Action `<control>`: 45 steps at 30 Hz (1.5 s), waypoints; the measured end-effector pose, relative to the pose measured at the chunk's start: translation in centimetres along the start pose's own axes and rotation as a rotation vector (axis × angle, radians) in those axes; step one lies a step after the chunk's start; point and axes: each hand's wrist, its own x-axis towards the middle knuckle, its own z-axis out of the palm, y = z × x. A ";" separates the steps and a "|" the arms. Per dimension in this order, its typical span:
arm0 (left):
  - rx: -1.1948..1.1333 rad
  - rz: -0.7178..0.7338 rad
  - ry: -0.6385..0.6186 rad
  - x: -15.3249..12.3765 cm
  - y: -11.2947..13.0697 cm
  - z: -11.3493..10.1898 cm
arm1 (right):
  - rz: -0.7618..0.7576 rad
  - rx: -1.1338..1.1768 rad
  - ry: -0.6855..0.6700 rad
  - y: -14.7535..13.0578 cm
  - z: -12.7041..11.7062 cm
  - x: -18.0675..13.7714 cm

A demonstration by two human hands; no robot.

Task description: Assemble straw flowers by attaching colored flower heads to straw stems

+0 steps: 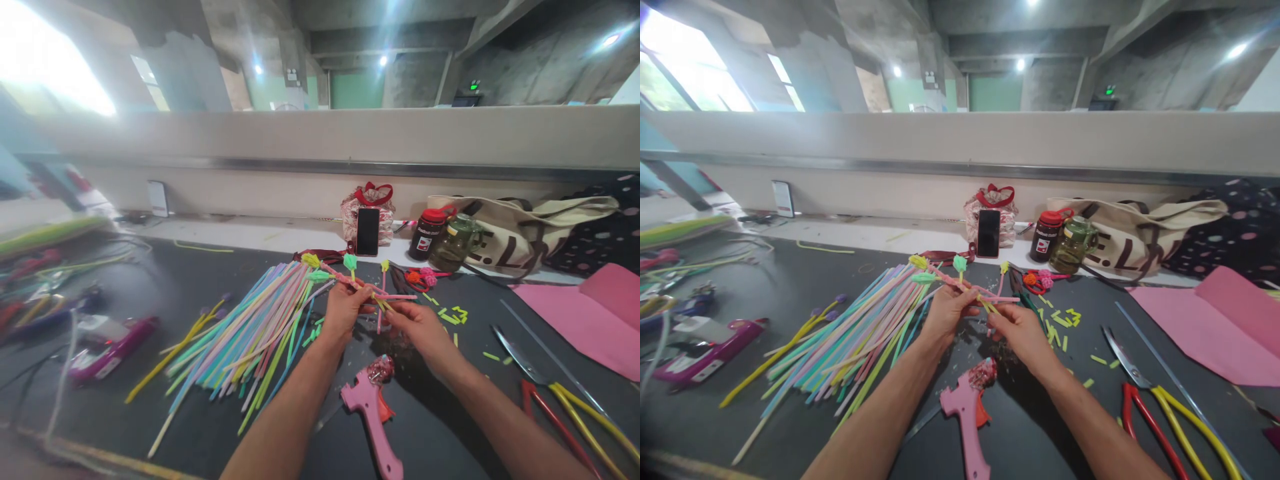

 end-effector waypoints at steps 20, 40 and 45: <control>0.171 -0.005 -0.436 -1.2 0.4 0.3 | -0.271 -0.394 0.035 -2.5 -3.3 -0.2; 0.173 -0.131 -0.173 -1.1 -1.5 1.2 | -0.114 -0.016 0.141 0.0 -1.4 0.1; 0.083 -0.115 -0.146 -1.5 -1.4 1.9 | -0.055 0.043 0.142 -0.1 -1.1 0.0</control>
